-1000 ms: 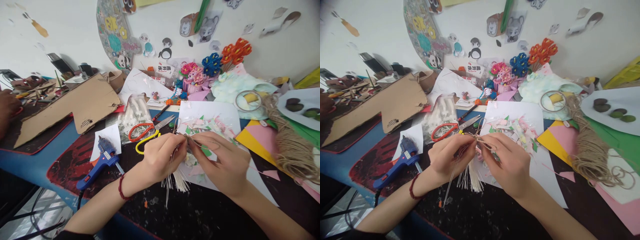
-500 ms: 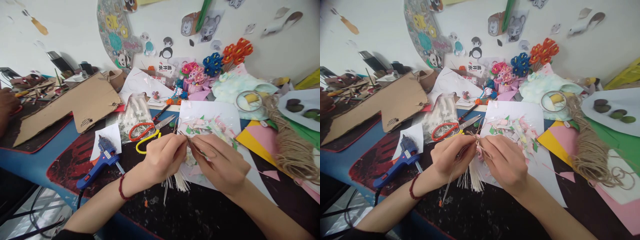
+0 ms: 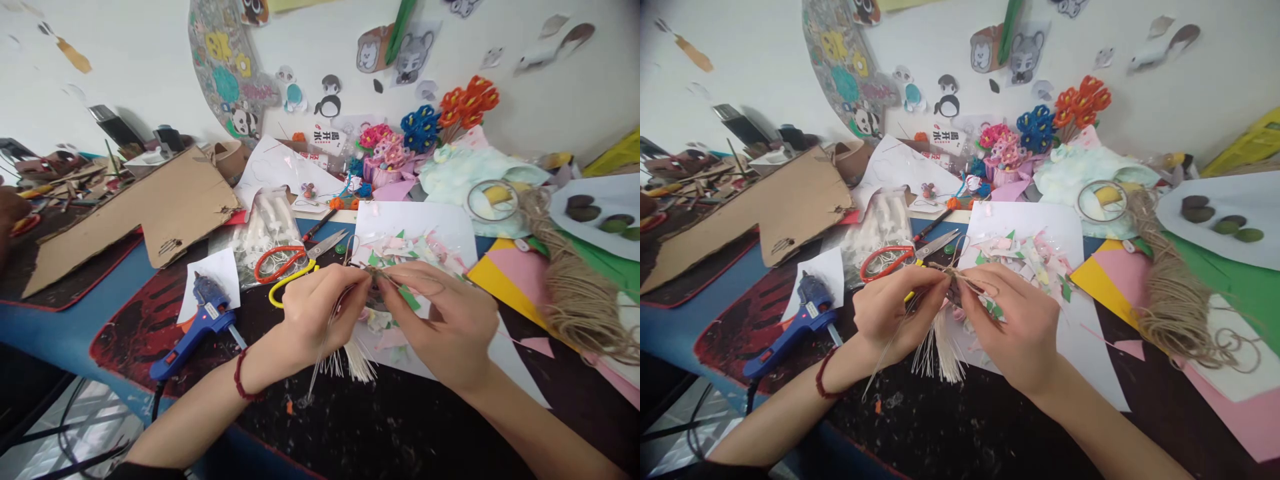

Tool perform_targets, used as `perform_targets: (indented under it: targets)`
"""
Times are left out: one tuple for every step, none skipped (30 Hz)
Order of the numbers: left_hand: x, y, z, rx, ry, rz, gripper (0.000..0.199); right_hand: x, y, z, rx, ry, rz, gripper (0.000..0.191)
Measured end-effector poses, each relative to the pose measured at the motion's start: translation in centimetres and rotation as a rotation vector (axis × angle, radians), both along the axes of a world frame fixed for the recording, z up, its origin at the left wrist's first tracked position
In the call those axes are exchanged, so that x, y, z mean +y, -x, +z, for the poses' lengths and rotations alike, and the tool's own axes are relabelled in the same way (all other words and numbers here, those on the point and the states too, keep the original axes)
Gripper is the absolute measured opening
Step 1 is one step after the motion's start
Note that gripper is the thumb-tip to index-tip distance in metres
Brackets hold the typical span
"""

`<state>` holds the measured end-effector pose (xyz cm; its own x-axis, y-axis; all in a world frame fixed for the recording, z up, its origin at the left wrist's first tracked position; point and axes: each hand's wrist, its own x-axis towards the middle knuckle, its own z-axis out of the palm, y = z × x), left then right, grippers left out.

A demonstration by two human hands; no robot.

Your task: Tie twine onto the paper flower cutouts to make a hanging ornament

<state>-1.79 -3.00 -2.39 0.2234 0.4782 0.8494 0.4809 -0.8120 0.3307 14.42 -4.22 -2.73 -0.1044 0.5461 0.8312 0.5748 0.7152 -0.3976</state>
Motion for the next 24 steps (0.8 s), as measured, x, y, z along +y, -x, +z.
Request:
perform_targets:
  targets:
    - [0.00, 0.00, 0.02, 0.008, 0.000, 0.003, 0.005, -0.02, 0.01, 0.06, -0.004, -0.002, 0.001, 0.024]
    - [-0.01, 0.00, 0.03, 0.016, -0.004, 0.010, 0.006, -0.03, 0.02, 0.10, -0.008, -0.007, 0.004, 0.023]
    - [-0.03, 0.01, 0.03, 0.023, -0.008, 0.020, 0.005, -0.03, 0.02, 0.11, -0.016, -0.011, 0.009, 0.023]
    - [-0.05, 0.01, 0.01, 0.028, -0.011, 0.029, 0.005, -0.04, 0.02, 0.10, -0.025, -0.018, 0.011, 0.023]
    - [-0.09, 0.02, -0.04, 0.029, -0.017, 0.033, 0.005, -0.04, 0.00, 0.06, -0.039, -0.031, 0.005, 0.024]
    - [-0.12, 0.02, -0.10, 0.030, -0.022, 0.036, 0.005, -0.06, -0.02, -0.02, -0.056, -0.052, -0.006, 0.024]
    - [-0.14, 0.02, -0.18, 0.035, -0.027, 0.038, 0.006, -0.07, -0.03, -0.12, -0.076, -0.077, -0.019, 0.025]
    - [-0.16, 0.02, -0.27, 0.041, -0.033, 0.040, 0.006, -0.10, -0.05, -0.23, -0.096, -0.099, -0.032, 0.025]
    - [-0.17, 0.02, -0.37, 0.048, -0.042, 0.042, 0.007, -0.12, -0.05, -0.33, -0.113, -0.118, -0.041, 0.026]
    - [-0.17, 0.01, -0.45, 0.055, -0.055, 0.043, 0.007, -0.13, -0.05, -0.43, -0.128, -0.136, -0.044, 0.026]
    - [-0.17, 0.00, -0.51, 0.069, -0.066, 0.042, 0.007, -0.14, -0.04, -0.51, -0.138, -0.150, -0.043, 0.026]
    - [-0.17, 0.00, -0.55, 0.081, -0.078, 0.039, 0.008, -0.14, -0.02, -0.55, -0.143, -0.159, -0.037, 0.025]
    - [-0.18, -0.01, -0.55, 0.085, -0.087, 0.034, 0.008, -0.13, 0.00, -0.57, -0.140, -0.163, -0.032, 0.025]
    - [-0.20, -0.01, -0.50, 0.085, -0.090, 0.034, 0.008, -0.11, 0.01, -0.54, -0.129, -0.160, -0.028, 0.025]
    - [-0.24, 0.00, -0.42, 0.082, -0.082, 0.040, 0.007, -0.08, 0.02, -0.49, -0.112, -0.146, -0.023, 0.025]
    - [-0.31, 0.01, -0.30, 0.077, -0.070, 0.048, 0.007, -0.06, 0.01, -0.42, -0.090, -0.119, -0.016, 0.024]
    - [-0.39, 0.04, -0.16, 0.073, -0.054, 0.055, 0.007, -0.03, -0.01, -0.33, -0.066, -0.087, -0.010, 0.024]
    - [-0.47, 0.07, -0.02, 0.070, -0.040, 0.059, 0.006, -0.01, -0.03, -0.24, -0.041, -0.059, -0.005, 0.023]
    - [-0.57, 0.11, 0.12, 0.073, -0.032, 0.061, 0.006, 0.00, -0.07, -0.15, -0.022, -0.039, -0.003, 0.023]
    - [-0.65, 0.15, 0.23, 0.076, -0.032, 0.059, 0.006, 0.00, -0.10, -0.07, -0.010, -0.027, -0.001, 0.023]
    - [-0.72, 0.19, 0.31, 0.080, -0.033, 0.055, 0.006, -0.01, -0.13, 0.00, -0.004, -0.026, 0.003, 0.023]
    - [-0.78, 0.22, 0.37, 0.085, -0.032, 0.051, 0.005, -0.02, -0.16, 0.05, -0.001, -0.030, 0.006, 0.023]
    - [-0.81, 0.24, 0.39, 0.092, -0.029, 0.047, 0.005, -0.03, -0.17, 0.09, -0.002, -0.032, 0.010, 0.023]
    - [-0.83, 0.25, 0.38, 0.098, -0.026, 0.041, 0.005, -0.05, -0.17, 0.11, -0.005, -0.031, 0.014, 0.023]
